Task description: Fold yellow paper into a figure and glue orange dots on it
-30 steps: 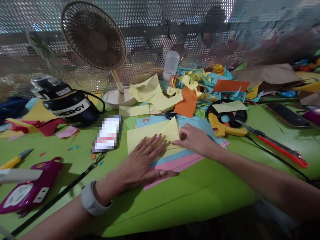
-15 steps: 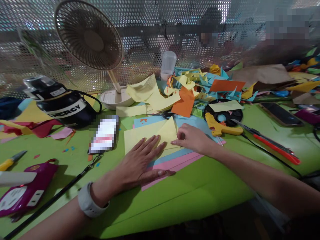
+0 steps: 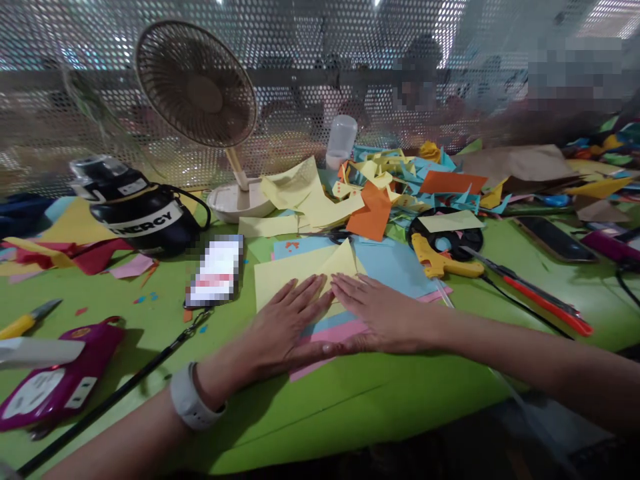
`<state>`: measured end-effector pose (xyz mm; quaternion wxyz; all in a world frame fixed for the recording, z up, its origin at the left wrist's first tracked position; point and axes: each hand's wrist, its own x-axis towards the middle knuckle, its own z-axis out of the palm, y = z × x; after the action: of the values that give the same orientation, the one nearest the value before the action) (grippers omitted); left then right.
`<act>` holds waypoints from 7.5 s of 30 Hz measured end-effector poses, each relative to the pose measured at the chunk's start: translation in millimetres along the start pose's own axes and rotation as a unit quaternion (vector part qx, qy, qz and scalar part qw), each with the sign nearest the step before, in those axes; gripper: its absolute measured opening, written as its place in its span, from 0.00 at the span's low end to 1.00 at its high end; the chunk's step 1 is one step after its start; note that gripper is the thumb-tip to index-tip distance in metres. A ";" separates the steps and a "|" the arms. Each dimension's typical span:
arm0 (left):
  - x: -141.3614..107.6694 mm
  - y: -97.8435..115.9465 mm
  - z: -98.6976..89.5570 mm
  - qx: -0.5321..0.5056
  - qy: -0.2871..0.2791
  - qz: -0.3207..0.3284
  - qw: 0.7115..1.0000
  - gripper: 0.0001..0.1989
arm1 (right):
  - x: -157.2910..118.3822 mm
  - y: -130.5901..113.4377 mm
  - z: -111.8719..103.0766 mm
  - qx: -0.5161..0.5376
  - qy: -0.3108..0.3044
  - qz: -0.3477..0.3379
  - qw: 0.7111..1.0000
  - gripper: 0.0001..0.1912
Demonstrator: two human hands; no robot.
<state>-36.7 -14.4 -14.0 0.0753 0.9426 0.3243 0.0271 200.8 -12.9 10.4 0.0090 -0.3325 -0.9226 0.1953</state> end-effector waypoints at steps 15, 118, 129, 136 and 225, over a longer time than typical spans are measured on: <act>-4.9 1.1 0.6 -0.014 0.004 -0.006 1.000 0.45 | 15.3 -10.2 -37.4 0.049 0.119 0.205 0.970 0.13; 0.1 14.6 8.5 -0.022 0.026 -0.090 0.995 0.40 | -52.2 22.5 -7.7 -0.071 0.212 0.184 0.957 0.14; -0.3 15.0 13.2 -0.004 0.049 -0.089 0.995 0.39 | -61.5 11.1 9.7 -0.030 0.205 0.124 0.970 0.16; 0.2 18.0 7.7 -0.003 0.025 -0.098 0.995 0.40 | -65.6 8.5 9.8 -0.024 0.194 0.118 0.974 0.16; 49.1 -52.1 -50.3 -0.380 -0.276 -0.136 0.873 0.12 | -26.2 -18.8 15.3 -0.060 0.195 0.084 0.975 0.14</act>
<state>-34.6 62.6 27.5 0.5169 0.7573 0.3797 -0.1230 207.5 -47.7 6.1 0.1526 -0.4403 -0.8820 0.0706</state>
